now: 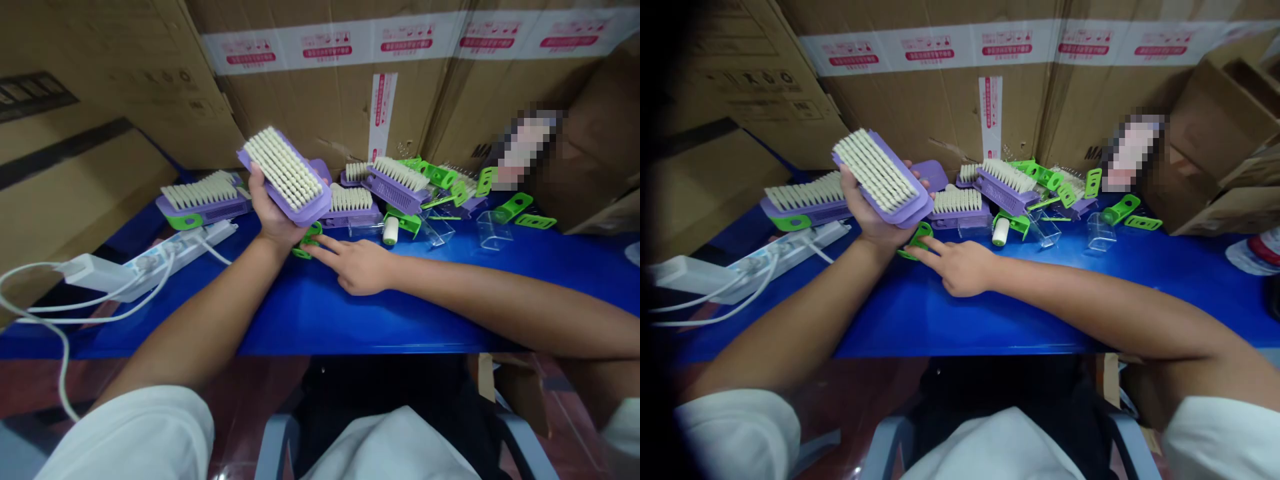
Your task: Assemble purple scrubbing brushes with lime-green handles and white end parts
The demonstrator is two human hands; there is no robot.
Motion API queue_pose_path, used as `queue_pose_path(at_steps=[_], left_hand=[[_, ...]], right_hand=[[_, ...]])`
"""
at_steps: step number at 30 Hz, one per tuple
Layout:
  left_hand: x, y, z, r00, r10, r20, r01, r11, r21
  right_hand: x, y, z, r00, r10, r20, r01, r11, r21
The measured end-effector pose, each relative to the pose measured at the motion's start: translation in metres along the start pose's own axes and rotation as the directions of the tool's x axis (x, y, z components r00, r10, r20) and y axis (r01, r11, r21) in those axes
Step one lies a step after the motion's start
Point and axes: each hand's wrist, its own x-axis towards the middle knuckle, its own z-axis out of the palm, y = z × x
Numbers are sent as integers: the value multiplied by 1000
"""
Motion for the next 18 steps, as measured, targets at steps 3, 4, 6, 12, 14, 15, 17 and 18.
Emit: queue_pose_path(at_steps=[3,4,6,12,14,15,17,18], left_hand=[[1,3,-3,1000,16,24,-17,999,36],[1,4,-4,998,34,56,-37,997,62],[1,5,-7,995,54,78,-62,993,100],[-1,1,-8,998,-17,64,12,997,81],[-2,0,-5,998,-30,48,29,999,19],[-3,0,-3,999,-39,36,39,999,-17],[-5,0,1,998,-55,21,57,994,-89],[-6,0,4,998,-60,18,62,990,-123]], right_hand=[[16,-7,-2,999,40,8,-40,998,38],[17,-7,-2,999,33,19,-34,999,40],[16,-6,-1,1000,8,19,-9,1000,30],[7,-3,-3,999,-45,-22,45,999,2],[7,-4,-4,997,-68,-44,66,997,-27],[7,-5,-3,996,-72,-55,69,997,-46],[2,-5,-1,995,-69,-72,63,994,-88],[-2,-4,1,995,-64,-79,55,993,-109]])
